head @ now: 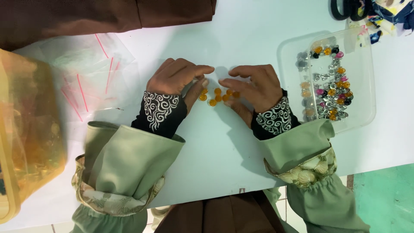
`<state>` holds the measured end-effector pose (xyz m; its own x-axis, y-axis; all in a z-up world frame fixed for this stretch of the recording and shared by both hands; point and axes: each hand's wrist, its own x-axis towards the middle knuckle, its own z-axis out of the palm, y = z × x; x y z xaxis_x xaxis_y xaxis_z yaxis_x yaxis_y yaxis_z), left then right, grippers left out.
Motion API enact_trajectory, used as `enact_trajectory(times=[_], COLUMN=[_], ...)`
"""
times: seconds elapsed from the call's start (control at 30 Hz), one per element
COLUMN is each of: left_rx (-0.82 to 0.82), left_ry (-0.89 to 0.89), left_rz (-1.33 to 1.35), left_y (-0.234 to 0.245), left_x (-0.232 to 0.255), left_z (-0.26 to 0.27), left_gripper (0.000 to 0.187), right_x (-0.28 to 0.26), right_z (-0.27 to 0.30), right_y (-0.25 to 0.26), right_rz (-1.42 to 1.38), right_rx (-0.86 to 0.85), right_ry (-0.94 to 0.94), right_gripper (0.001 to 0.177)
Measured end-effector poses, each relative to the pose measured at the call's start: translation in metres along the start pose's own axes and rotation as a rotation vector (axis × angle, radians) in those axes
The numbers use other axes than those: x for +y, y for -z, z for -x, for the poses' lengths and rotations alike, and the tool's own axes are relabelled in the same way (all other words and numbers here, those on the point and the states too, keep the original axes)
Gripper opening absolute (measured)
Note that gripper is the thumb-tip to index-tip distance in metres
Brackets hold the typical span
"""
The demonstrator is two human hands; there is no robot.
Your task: Sorting small buttons by color and placing them into small plastic bags
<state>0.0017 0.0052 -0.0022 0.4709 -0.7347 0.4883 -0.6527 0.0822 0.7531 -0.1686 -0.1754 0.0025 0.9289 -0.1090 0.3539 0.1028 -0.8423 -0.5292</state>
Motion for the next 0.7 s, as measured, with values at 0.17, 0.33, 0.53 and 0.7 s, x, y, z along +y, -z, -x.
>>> enact_trajectory(times=[0.17,0.33,0.53,0.7], left_rx=[-0.076,-0.136,-0.169,-0.201], left_ry=[-0.075,-0.111,-0.115,-0.107], left_rz=[-0.071,0.13,0.241,0.221], left_y=[0.005,-0.007,-0.018,-0.02], left_x=[-0.001,-0.013,-0.006,-0.018], left_z=[0.006,0.006,0.003,0.004], left_gripper=[0.049,0.041,0.039,0.036], right_x=[0.013,0.042,0.051,0.03], right_z=[0.007,0.022,0.034,0.018], right_y=[0.004,-0.022,-0.073,-0.045], right_rz=[-0.097,-0.14,-0.175,-0.23], right_rx=[0.061,0.192,0.352,0.389], right_ry=[-0.119,-0.067,-0.001,-0.048], right_gripper=[0.029,0.021,0.013,0.008])
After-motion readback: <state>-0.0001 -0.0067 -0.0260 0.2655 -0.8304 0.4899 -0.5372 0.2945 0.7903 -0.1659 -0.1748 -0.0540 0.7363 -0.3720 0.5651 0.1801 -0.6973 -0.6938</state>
